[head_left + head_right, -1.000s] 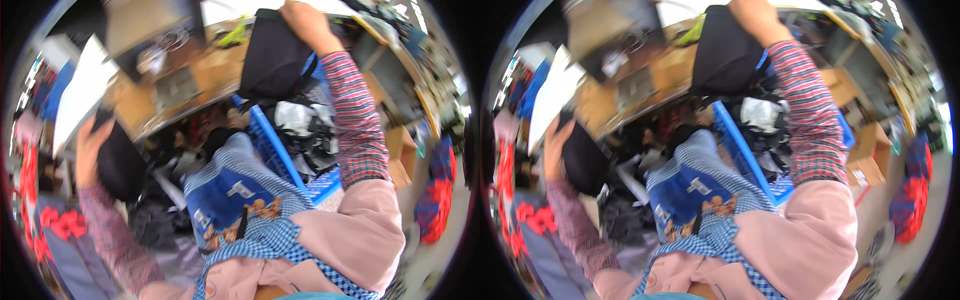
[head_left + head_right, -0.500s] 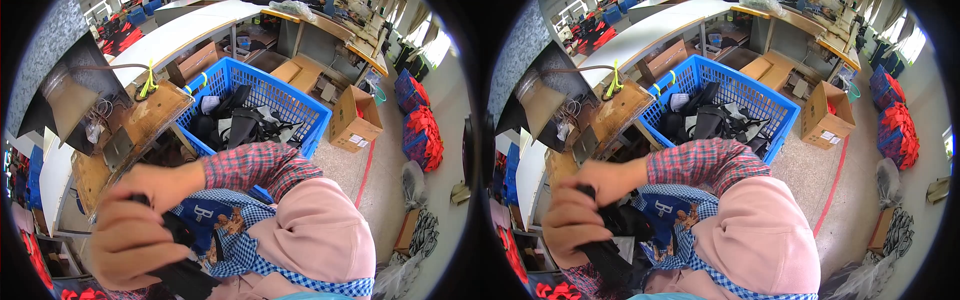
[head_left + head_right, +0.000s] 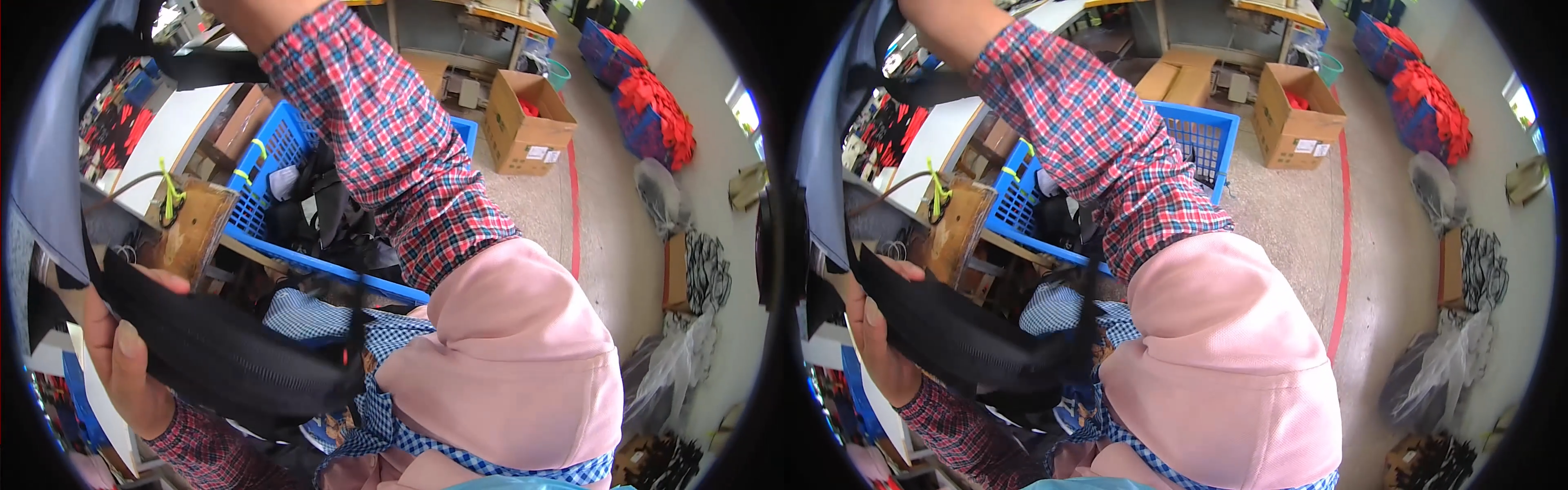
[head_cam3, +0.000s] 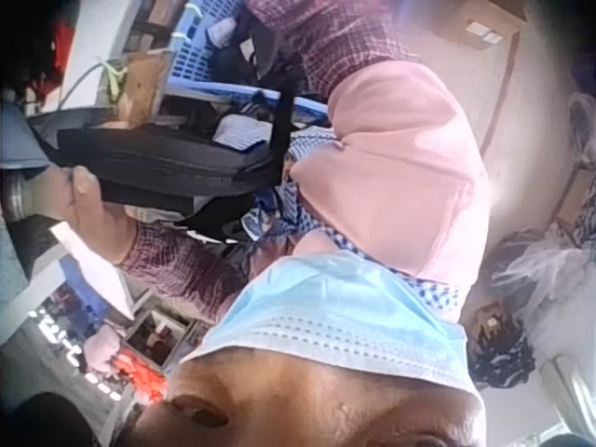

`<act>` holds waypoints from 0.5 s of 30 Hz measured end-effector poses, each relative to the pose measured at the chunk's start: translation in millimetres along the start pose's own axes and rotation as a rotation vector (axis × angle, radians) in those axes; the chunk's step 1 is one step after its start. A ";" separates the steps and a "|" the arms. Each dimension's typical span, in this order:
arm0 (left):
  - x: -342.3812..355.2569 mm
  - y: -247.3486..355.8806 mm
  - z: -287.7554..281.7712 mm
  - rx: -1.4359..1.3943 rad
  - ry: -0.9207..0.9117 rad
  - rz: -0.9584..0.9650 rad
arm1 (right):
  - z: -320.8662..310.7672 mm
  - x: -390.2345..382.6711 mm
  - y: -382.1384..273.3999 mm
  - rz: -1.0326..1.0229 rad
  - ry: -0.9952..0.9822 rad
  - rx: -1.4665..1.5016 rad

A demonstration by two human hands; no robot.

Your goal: The person is sewing and assembling black fabric components, likely for bags or backpacks, using an industrial sewing machine at a workbench.

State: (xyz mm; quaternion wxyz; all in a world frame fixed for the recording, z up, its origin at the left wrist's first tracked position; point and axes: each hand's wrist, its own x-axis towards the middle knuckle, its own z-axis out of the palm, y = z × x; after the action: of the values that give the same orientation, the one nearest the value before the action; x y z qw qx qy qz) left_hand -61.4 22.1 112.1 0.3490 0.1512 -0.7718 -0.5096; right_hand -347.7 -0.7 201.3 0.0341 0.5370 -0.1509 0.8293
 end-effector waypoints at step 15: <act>-23.1 -91.5 -7.4 -0.142 -0.249 -0.577 | -137.7 -184.3 49.4 0.427 -0.362 -1.027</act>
State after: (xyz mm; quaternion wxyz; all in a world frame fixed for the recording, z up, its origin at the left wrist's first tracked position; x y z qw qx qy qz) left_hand -51.1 -9.2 23.3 0.1029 0.2756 -0.6962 -0.6548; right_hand -402.2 11.2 -27.3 0.0957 0.5424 -0.6418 0.5336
